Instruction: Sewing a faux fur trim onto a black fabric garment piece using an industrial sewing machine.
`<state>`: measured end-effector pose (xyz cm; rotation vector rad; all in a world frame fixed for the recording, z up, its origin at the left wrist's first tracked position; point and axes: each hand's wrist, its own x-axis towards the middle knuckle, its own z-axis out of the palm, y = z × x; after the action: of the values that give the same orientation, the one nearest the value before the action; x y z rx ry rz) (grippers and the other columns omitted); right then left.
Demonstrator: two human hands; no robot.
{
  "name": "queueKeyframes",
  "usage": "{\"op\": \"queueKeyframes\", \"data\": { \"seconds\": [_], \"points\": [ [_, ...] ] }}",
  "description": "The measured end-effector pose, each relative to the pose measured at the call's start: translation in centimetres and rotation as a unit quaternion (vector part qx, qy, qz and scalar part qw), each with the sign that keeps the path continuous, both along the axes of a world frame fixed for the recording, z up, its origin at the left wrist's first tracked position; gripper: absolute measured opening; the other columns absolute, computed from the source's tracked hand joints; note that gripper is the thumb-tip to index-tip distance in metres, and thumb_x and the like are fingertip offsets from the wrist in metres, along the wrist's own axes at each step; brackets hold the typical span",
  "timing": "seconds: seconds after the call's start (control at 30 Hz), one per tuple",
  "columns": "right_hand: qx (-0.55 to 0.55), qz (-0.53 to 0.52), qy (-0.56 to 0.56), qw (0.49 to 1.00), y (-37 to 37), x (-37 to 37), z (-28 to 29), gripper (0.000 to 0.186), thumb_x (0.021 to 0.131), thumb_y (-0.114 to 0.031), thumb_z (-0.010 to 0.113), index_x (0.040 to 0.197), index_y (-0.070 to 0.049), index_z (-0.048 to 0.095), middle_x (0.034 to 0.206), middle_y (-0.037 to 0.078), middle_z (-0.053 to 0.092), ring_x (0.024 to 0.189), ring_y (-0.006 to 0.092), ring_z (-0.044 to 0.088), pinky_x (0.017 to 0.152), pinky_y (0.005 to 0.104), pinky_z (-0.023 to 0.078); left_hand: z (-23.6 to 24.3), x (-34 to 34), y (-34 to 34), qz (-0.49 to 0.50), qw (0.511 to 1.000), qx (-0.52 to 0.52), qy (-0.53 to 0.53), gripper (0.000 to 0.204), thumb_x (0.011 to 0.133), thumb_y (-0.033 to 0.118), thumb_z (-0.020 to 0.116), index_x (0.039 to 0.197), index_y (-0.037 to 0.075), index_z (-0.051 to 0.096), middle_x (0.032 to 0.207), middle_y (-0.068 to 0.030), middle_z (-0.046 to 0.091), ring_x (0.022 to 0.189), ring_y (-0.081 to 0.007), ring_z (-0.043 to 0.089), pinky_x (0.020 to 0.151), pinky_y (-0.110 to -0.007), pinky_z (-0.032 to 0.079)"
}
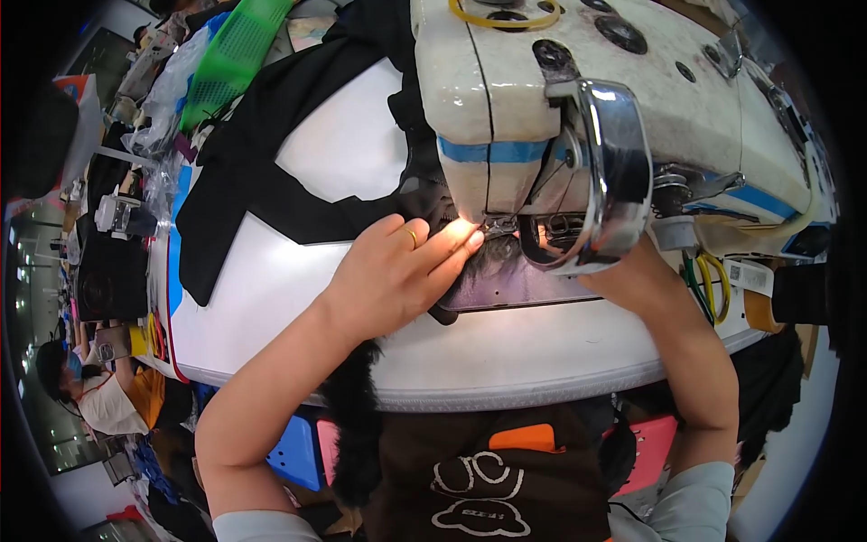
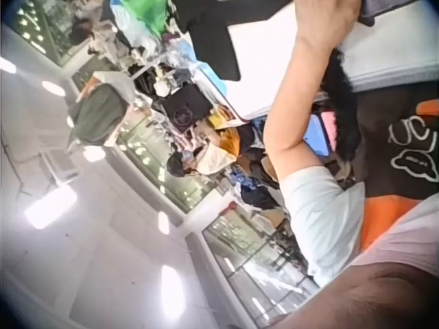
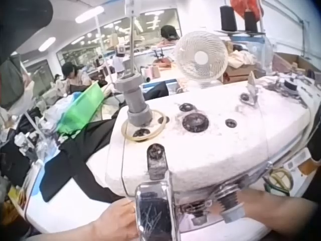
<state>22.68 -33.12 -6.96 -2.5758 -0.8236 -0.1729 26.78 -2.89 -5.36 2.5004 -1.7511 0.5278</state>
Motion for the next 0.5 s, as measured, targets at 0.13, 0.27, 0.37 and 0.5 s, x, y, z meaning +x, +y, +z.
{"op": "queueKeyframes", "data": {
  "seconds": [0.13, 0.27, 0.37, 0.5],
  "points": [
    [0.009, -0.001, -0.029, 1.000, -0.2, 0.1, -0.3, 0.019, 0.078, -0.010, 0.068, 0.094, -0.013, 0.078, 0.080, 0.011, 0.067, 0.083, 0.0312, 0.069, 0.073, 0.0439, 0.055, -0.5, 0.8, 0.0, -0.005, 1.000, -0.004, 0.000, 0.044, 0.081, 0.016, 0.060, 0.123, 0.009, 0.071, 0.119, -0.0005, 0.064, 0.076, -0.0167, 0.049, 0.068, -0.030, 0.040],
    [-0.014, -0.032, 0.000, 0.999, 0.2, 0.4, -1.4, 0.013, 0.077, -0.013, 0.069, 0.088, -0.011, 0.076, 0.078, 0.011, 0.066, 0.080, 0.0312, 0.069, 0.073, 0.0437, 0.055, -0.6, 1.0, 0.2, 0.001, 1.000, 0.018, -0.011, 0.044, 0.081, 0.017, 0.061, 0.124, 0.012, 0.071, 0.116, 0.0007, 0.064, 0.077, -0.0167, 0.050, 0.070, -0.030, 0.041],
    [0.003, -0.011, 0.013, 1.000, -0.3, 0.9, -2.3, 0.009, 0.077, -0.013, 0.068, 0.083, -0.010, 0.074, 0.077, 0.011, 0.067, 0.078, 0.0313, 0.070, 0.072, 0.0439, 0.056, -0.7, 1.0, 0.2, 0.009, 1.000, 0.025, -0.009, 0.043, 0.081, 0.018, 0.062, 0.123, 0.013, 0.072, 0.113, 0.0019, 0.064, 0.078, -0.0165, 0.051, 0.070, -0.030, 0.041],
    [-0.033, -0.009, -0.009, 0.999, -1.6, 1.4, -5.3, 0.014, 0.078, -0.009, 0.067, 0.090, -0.008, 0.072, 0.085, 0.013, 0.069, 0.084, 0.0348, 0.070, 0.074, 0.0480, 0.055, -0.4, 1.3, -0.5, -0.010, 1.000, -0.022, -0.004, 0.038, 0.081, 0.017, 0.063, 0.117, 0.014, 0.073, 0.119, 0.0028, 0.066, 0.079, -0.0154, 0.051, 0.070, -0.029, 0.041]
  ]
}}
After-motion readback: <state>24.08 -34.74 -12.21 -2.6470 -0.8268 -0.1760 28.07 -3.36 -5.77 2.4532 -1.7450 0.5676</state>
